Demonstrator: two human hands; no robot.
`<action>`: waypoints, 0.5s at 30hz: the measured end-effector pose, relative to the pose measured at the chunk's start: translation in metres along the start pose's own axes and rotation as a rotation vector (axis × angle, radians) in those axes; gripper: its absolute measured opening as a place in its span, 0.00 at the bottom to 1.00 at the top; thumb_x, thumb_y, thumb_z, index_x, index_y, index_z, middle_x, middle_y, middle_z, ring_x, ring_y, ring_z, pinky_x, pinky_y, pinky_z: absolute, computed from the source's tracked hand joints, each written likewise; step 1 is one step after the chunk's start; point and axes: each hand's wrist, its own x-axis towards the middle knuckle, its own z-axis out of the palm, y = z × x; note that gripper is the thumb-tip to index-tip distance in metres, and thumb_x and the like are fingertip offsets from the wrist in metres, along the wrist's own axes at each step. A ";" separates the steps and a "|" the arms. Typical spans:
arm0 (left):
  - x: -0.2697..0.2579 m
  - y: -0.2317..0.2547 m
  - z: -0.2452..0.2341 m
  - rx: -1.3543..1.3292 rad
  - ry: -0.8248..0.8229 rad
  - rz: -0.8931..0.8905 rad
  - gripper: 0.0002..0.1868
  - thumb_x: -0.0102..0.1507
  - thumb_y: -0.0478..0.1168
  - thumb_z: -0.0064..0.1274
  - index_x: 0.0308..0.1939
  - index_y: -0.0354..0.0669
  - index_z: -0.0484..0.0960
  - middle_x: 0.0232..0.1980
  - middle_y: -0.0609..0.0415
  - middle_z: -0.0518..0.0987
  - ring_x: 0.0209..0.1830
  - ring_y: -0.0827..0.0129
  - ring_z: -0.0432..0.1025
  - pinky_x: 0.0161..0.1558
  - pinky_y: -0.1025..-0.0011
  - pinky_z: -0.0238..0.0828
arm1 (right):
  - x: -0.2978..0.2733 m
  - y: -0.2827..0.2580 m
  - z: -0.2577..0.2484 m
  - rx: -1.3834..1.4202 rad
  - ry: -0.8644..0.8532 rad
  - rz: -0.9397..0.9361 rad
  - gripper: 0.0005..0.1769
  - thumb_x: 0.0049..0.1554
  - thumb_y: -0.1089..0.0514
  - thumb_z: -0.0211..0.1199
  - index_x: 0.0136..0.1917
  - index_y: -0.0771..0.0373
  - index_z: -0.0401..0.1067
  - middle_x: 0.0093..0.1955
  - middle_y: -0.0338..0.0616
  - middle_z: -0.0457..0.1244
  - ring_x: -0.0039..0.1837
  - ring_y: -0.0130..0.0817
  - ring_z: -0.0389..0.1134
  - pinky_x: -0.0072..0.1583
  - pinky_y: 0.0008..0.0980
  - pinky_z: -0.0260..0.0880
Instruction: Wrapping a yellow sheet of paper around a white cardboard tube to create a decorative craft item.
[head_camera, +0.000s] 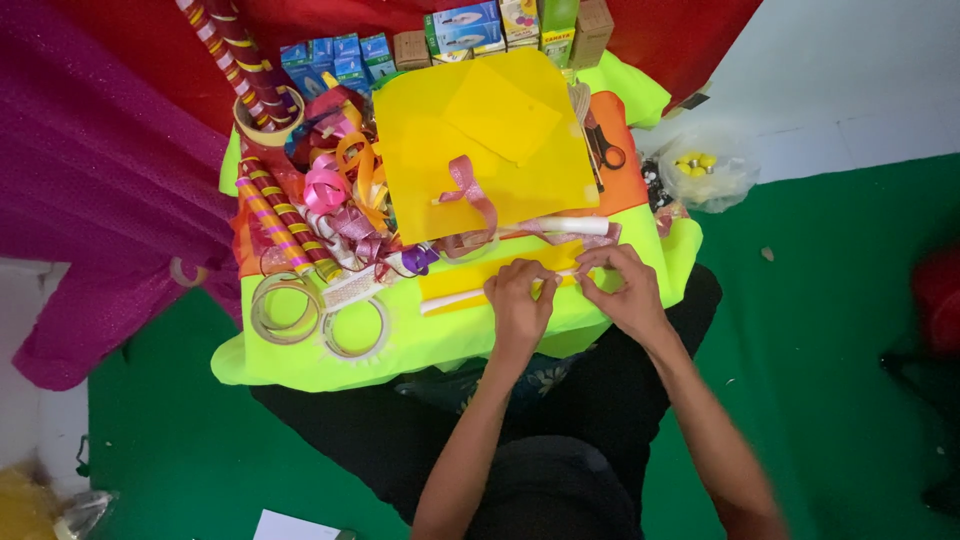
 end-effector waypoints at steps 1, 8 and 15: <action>0.000 0.000 0.000 0.000 -0.001 0.001 0.05 0.63 0.49 0.65 0.38 0.66 0.83 0.41 0.73 0.78 0.48 0.75 0.75 0.58 0.65 0.55 | 0.000 0.001 0.000 0.000 0.001 0.000 0.13 0.53 0.67 0.71 0.50 0.53 0.79 0.43 0.37 0.73 0.50 0.36 0.66 0.57 0.36 0.65; 0.003 0.004 -0.001 0.030 -0.008 -0.010 0.05 0.62 0.49 0.66 0.36 0.66 0.83 0.39 0.74 0.78 0.47 0.77 0.75 0.56 0.69 0.53 | -0.002 0.003 0.003 0.033 0.007 -0.018 0.16 0.53 0.68 0.70 0.53 0.55 0.78 0.44 0.41 0.72 0.51 0.38 0.66 0.57 0.37 0.66; 0.003 0.007 -0.004 0.013 0.012 0.017 0.05 0.62 0.48 0.65 0.36 0.65 0.82 0.39 0.73 0.78 0.46 0.76 0.75 0.54 0.70 0.54 | 0.000 0.001 0.002 0.049 -0.016 0.009 0.14 0.53 0.67 0.70 0.53 0.57 0.78 0.43 0.45 0.70 0.51 0.39 0.66 0.57 0.38 0.67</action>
